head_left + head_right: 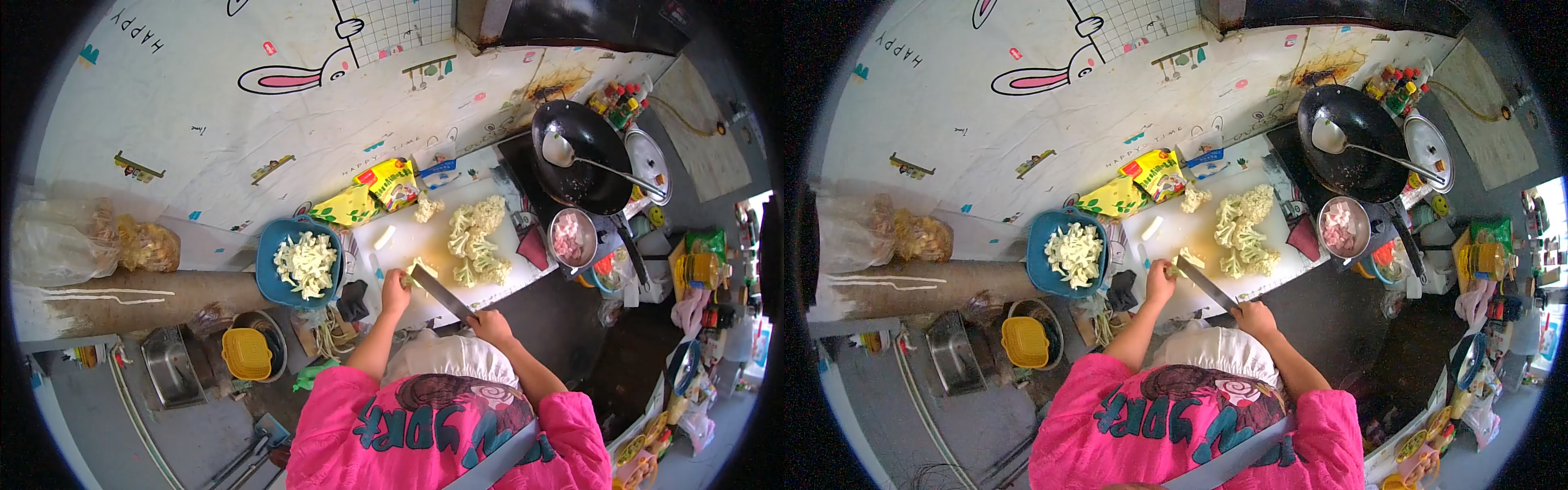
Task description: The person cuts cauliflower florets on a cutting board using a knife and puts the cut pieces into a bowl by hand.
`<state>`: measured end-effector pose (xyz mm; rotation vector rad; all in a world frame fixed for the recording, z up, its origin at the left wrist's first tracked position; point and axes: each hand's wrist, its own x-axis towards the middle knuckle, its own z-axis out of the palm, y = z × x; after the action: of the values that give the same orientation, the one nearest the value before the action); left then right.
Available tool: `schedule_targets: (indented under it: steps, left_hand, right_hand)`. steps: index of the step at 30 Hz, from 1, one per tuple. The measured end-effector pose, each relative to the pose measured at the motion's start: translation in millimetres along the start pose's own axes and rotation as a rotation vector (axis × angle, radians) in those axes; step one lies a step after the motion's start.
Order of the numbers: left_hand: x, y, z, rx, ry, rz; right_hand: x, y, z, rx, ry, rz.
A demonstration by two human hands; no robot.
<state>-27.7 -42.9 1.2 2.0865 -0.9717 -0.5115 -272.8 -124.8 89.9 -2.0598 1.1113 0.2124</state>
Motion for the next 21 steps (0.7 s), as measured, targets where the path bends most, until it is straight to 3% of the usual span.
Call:
schedule_targets:
  steps: [21]
  left_hand:
    - [14.2, 0.4, 16.2, 0.097, -0.002, -0.116]
  right_hand:
    - [20.7, 3.2, 14.8, -0.138, -0.149, 0.140]
